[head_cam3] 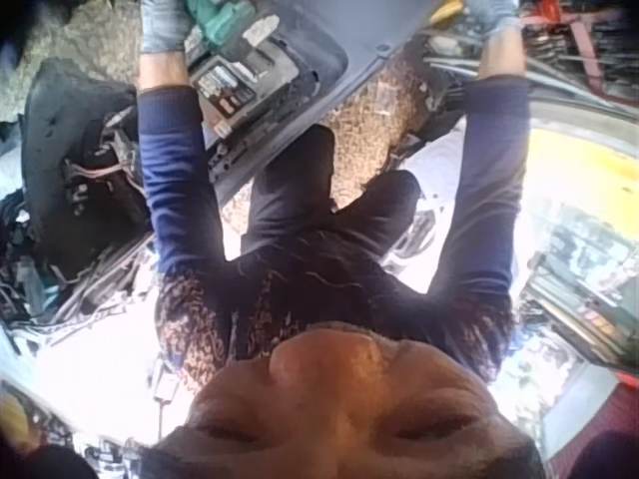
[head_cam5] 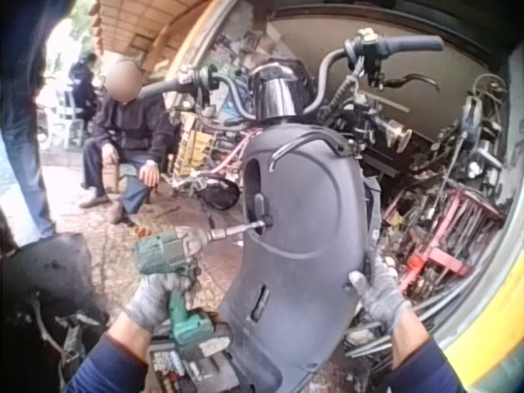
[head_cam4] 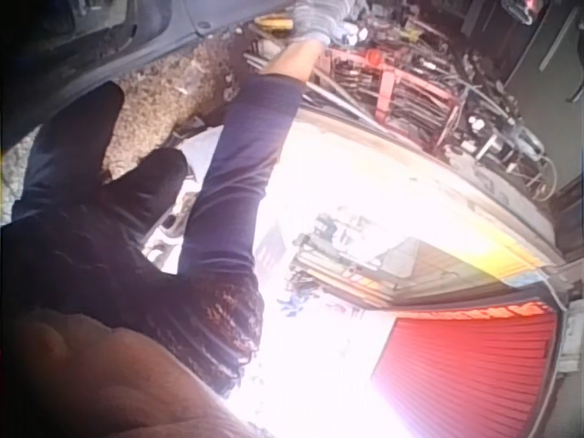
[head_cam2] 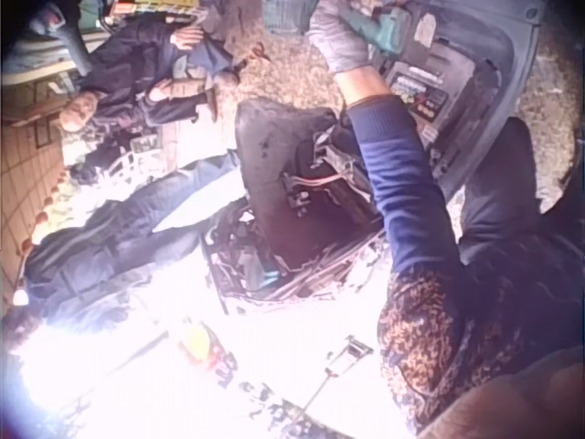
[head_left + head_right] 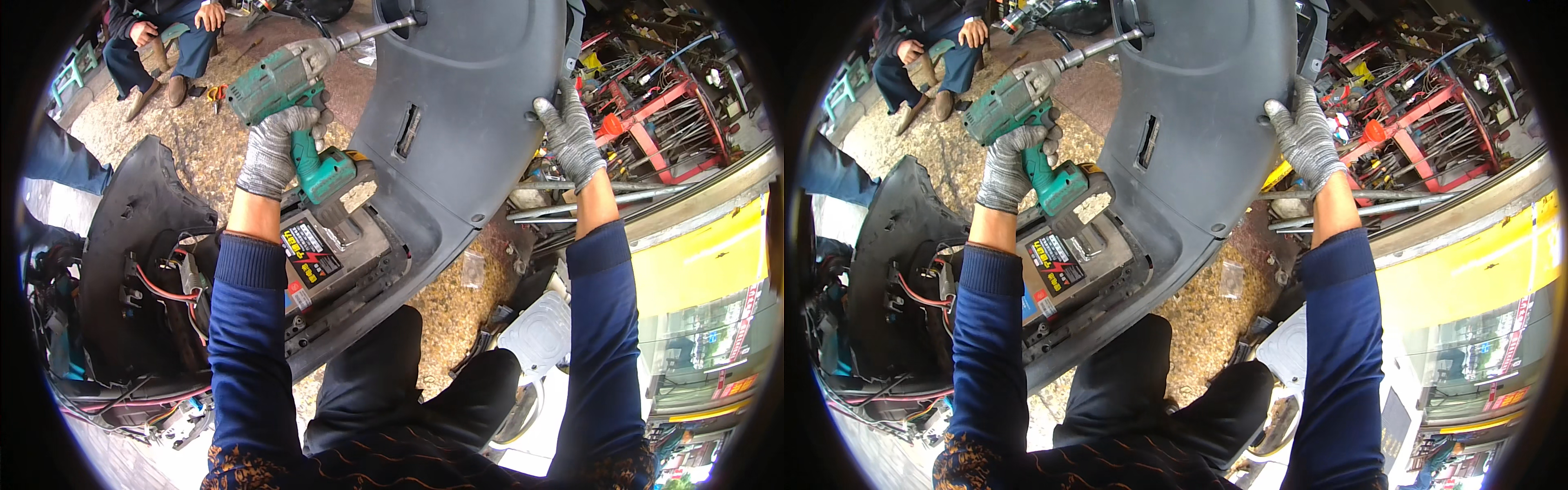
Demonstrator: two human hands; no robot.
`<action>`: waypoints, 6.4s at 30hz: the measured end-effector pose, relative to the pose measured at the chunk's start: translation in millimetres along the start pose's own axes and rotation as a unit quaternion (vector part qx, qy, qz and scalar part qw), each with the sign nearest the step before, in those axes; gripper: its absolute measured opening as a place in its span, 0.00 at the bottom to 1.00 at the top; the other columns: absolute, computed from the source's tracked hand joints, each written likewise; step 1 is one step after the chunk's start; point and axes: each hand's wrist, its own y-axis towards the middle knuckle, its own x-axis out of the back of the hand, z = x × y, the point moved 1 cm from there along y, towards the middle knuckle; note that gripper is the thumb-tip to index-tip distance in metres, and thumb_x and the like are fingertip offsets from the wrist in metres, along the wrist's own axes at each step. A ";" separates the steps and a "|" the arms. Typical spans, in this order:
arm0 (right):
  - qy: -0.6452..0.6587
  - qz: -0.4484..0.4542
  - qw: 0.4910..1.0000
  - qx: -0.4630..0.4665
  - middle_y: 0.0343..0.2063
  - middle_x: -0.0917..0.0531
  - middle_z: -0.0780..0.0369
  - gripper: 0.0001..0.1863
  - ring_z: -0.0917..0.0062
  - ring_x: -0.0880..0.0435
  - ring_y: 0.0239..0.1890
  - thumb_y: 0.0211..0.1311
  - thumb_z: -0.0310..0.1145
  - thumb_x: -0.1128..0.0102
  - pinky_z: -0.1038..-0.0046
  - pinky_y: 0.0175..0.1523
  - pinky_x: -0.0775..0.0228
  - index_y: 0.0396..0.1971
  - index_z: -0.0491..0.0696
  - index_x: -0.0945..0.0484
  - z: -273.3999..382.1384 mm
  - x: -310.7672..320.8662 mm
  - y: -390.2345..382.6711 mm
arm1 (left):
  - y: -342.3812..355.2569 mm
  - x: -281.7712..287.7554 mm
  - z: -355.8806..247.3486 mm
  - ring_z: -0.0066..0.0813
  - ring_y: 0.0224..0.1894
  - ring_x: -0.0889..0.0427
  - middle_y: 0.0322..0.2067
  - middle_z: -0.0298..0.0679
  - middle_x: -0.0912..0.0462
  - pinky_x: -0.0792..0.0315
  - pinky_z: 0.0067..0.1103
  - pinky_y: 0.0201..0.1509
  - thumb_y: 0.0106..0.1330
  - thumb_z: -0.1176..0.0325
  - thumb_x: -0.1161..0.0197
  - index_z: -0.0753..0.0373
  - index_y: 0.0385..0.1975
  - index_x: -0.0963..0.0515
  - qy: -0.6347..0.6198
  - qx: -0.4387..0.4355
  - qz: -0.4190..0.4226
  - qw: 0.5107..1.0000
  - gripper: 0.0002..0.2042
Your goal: The person uses a cordless impact driver to remove and reinstall screws on a scooter's body panels. They remove a side panel, then a lower panel, and later reattach both panels to the scooter frame.
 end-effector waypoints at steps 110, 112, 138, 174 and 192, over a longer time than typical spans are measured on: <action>0.329 -0.261 0.858 -0.294 0.36 0.17 0.59 0.06 0.79 0.17 0.34 0.72 0.26 0.50 0.77 0.35 0.24 0.44 0.47 0.36 191.4 314.1 -284.6 | -186.8 -453.6 11.2 0.32 0.30 0.19 0.31 0.36 0.20 0.24 0.31 0.34 0.53 0.59 0.26 0.66 0.51 0.27 -0.118 0.612 0.034 0.781 0.28; 0.301 -0.286 0.872 -0.258 0.37 0.16 0.53 0.12 0.74 0.15 0.31 0.73 0.36 0.49 0.74 0.35 0.20 0.47 0.46 0.37 188.4 319.4 -272.6 | -177.7 -449.1 19.1 0.33 0.32 0.19 0.31 0.35 0.20 0.24 0.31 0.35 0.53 0.60 0.26 0.66 0.51 0.28 -0.137 0.611 0.042 0.778 0.29; -0.313 0.202 0.895 -0.245 0.36 0.21 0.61 0.06 0.67 0.24 0.45 0.55 0.37 0.42 0.66 0.41 0.26 0.28 0.50 0.22 -32.7 429.7 -108.5 | 205.3 -523.9 114.2 0.32 0.38 0.20 0.38 0.37 0.20 0.25 0.28 0.37 0.54 0.63 0.27 0.62 0.50 0.25 -0.222 0.446 -0.013 0.867 0.24; 0.056 -0.009 0.888 -0.457 0.31 0.19 0.57 0.16 0.68 0.18 0.34 0.63 0.37 0.40 0.65 0.39 0.25 0.47 0.46 0.27 -276.0 438.6 481.2 | 783.3 -479.9 251.4 0.30 0.28 0.25 0.28 0.35 0.28 0.28 0.26 0.31 0.54 0.58 0.27 0.59 0.38 0.29 -0.177 0.476 0.066 0.859 0.20; -0.033 0.056 0.958 -0.279 0.45 0.18 0.57 0.15 0.65 0.18 0.48 0.65 0.35 0.49 0.64 0.53 0.27 0.49 0.49 0.23 -384.6 473.4 687.5 | 977.6 -490.2 276.9 0.31 0.33 0.22 0.38 0.39 0.22 0.25 0.28 0.35 0.53 0.62 0.24 0.56 0.43 0.25 -0.167 0.548 0.048 0.818 0.20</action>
